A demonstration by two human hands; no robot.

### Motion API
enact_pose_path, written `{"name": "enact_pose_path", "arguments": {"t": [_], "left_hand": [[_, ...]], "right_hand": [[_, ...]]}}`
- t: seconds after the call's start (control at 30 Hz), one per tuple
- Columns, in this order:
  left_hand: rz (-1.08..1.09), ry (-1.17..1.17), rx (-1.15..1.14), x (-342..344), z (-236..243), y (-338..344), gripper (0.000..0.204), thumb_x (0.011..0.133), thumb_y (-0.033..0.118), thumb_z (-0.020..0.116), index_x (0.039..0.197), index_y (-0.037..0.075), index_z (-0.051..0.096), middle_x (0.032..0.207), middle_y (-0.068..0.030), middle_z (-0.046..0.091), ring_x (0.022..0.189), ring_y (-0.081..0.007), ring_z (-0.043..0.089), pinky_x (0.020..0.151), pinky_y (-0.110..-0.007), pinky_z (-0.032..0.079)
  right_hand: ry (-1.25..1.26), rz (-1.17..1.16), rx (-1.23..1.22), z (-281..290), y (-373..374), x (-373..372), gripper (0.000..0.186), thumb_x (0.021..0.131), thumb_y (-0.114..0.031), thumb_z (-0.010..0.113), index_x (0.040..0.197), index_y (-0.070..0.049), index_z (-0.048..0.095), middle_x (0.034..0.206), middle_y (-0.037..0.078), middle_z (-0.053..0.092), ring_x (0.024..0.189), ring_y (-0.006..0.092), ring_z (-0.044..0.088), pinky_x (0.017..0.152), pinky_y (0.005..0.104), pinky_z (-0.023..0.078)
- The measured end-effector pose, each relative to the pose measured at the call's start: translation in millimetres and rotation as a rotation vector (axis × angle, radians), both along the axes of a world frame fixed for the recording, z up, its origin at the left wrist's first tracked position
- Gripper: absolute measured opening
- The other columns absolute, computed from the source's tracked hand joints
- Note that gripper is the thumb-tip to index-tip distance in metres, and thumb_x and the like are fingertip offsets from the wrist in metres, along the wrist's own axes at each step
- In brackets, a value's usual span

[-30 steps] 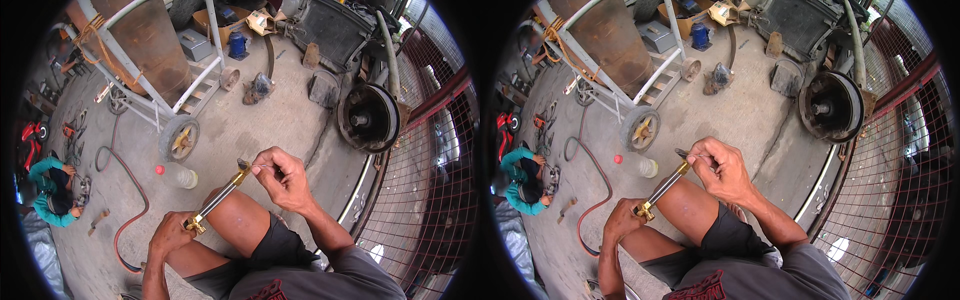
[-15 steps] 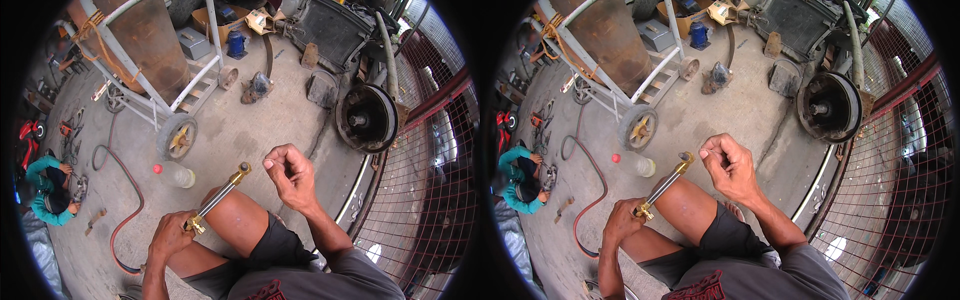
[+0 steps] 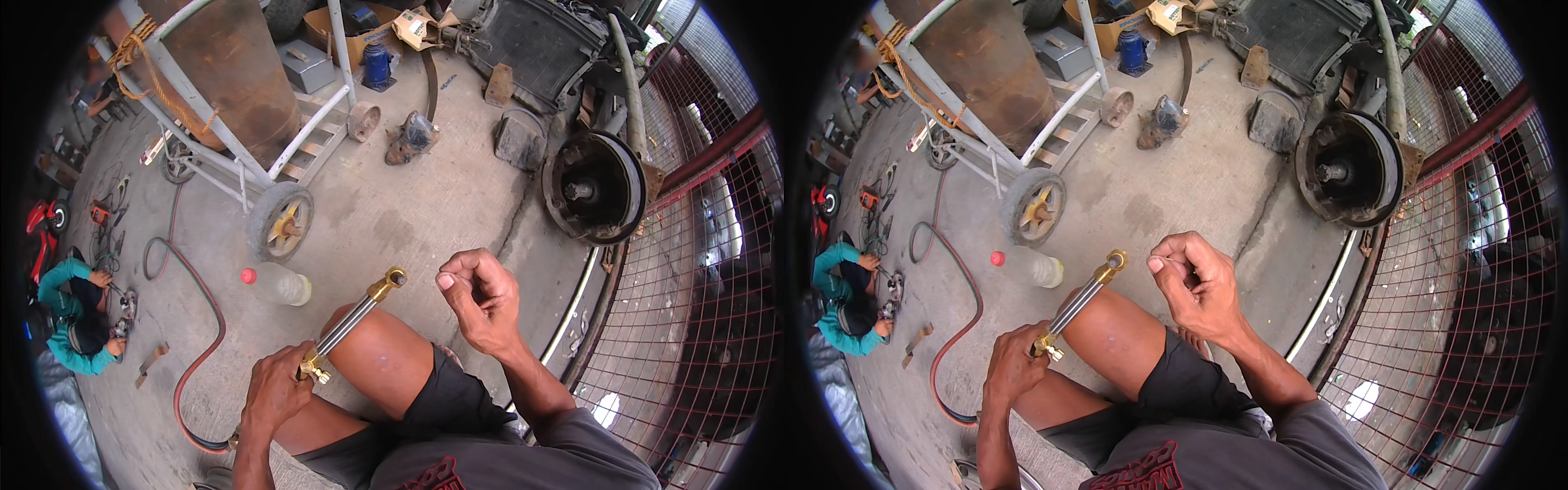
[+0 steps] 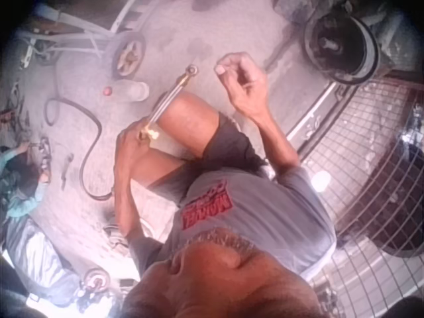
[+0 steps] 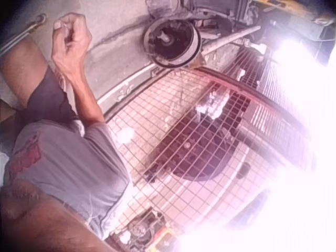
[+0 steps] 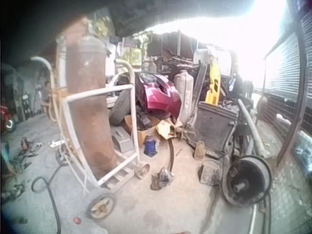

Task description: The person assembles a welding torch, lights it, and applies the flame to a metal wheel rim resting on the floor. They adjust the torch and continue heating the rim while seated.

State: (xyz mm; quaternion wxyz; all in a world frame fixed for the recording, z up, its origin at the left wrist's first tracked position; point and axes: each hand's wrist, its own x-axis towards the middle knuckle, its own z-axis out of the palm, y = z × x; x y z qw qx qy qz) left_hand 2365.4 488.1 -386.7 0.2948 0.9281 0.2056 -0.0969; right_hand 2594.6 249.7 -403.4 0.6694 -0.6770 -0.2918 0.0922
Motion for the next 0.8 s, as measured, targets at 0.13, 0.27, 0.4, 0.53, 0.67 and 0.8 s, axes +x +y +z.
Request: {"name": "enact_pose_path", "arguments": {"t": [0.13, 0.27, 0.4, 0.53, 0.67, 0.8], "left_hand": [[-0.02, -0.013, 0.052, -3.6, -4.6, -0.3, 0.058, 0.079, 0.002, 0.072, 0.137, 0.0, 0.067, 0.113, -0.0209, 0.074, 0.097, -0.0424, 0.073, 0.086, -0.049, 0.058], [0.013, -0.065, 0.078, -4.7, -6.6, -4.5, 0.058, 0.077, -0.001, 0.067, 0.134, -0.002, 0.069, 0.103, -0.023, 0.074, 0.092, -0.043, 0.072, 0.085, -0.048, 0.057], [0.023, -0.054, 0.087, -4.6, -5.4, -6.5, 0.058, 0.077, -0.002, 0.067, 0.135, -0.002, 0.069, 0.104, -0.0236, 0.074, 0.092, -0.0433, 0.072, 0.084, -0.048, 0.057], [-0.027, -0.036, 0.137, -7.8, -9.1, -4.0, 0.06, 0.079, 0.001, 0.072, 0.138, -0.001, 0.065, 0.108, -0.0187, 0.073, 0.094, -0.0396, 0.073, 0.084, -0.048, 0.059], [-0.029, -0.046, 0.146, -10.6, -12.5, -3.6, 0.06, 0.079, 0.001, 0.073, 0.138, 0.0, 0.065, 0.107, -0.0181, 0.073, 0.094, -0.0389, 0.073, 0.084, -0.048, 0.059], [-0.032, -0.039, 0.172, -12.1, -12.5, -4.5, 0.059, 0.08, 0.001, 0.072, 0.138, -0.001, 0.065, 0.106, -0.0179, 0.073, 0.093, -0.0387, 0.073, 0.083, -0.049, 0.059]], "right_hand": [[-0.123, -0.04, 0.024, -3.6, -3.0, 0.6, 0.005, 0.096, 0.001, 0.073, 0.1, -0.001, 0.07, 0.075, -0.001, 0.06, 0.063, 0.0046, 0.046, 0.059, 0.0253, 0.039], [-0.244, -0.075, 0.022, 1.1, -2.1, -3.0, 0.009, 0.093, 0.003, 0.073, 0.101, -0.001, 0.073, 0.078, 0.002, 0.064, 0.06, 0.0057, 0.047, 0.055, 0.0258, 0.04], [-0.308, -0.08, -0.014, 5.9, -4.3, -6.8, 0.01, 0.091, 0.006, 0.073, 0.1, 0.0, 0.075, 0.077, 0.003, 0.065, 0.057, 0.0063, 0.049, 0.054, 0.0259, 0.042], [-0.354, -0.099, -0.025, 7.3, -5.3, -7.8, 0.011, 0.09, 0.006, 0.074, 0.099, 0.001, 0.075, 0.075, 0.004, 0.064, 0.055, 0.0061, 0.05, 0.052, 0.0258, 0.042], [-0.363, -0.103, -0.027, 5.8, -7.2, -9.8, 0.011, 0.089, 0.006, 0.075, 0.099, 0.001, 0.075, 0.074, 0.004, 0.064, 0.054, 0.0062, 0.05, 0.051, 0.0257, 0.041], [-0.368, -0.071, -0.098, 10.3, -12.7, -13.4, 0.011, 0.09, 0.01, 0.073, 0.1, 0.004, 0.074, 0.079, 0.005, 0.068, 0.057, 0.0049, 0.052, 0.054, 0.0245, 0.042]]}}
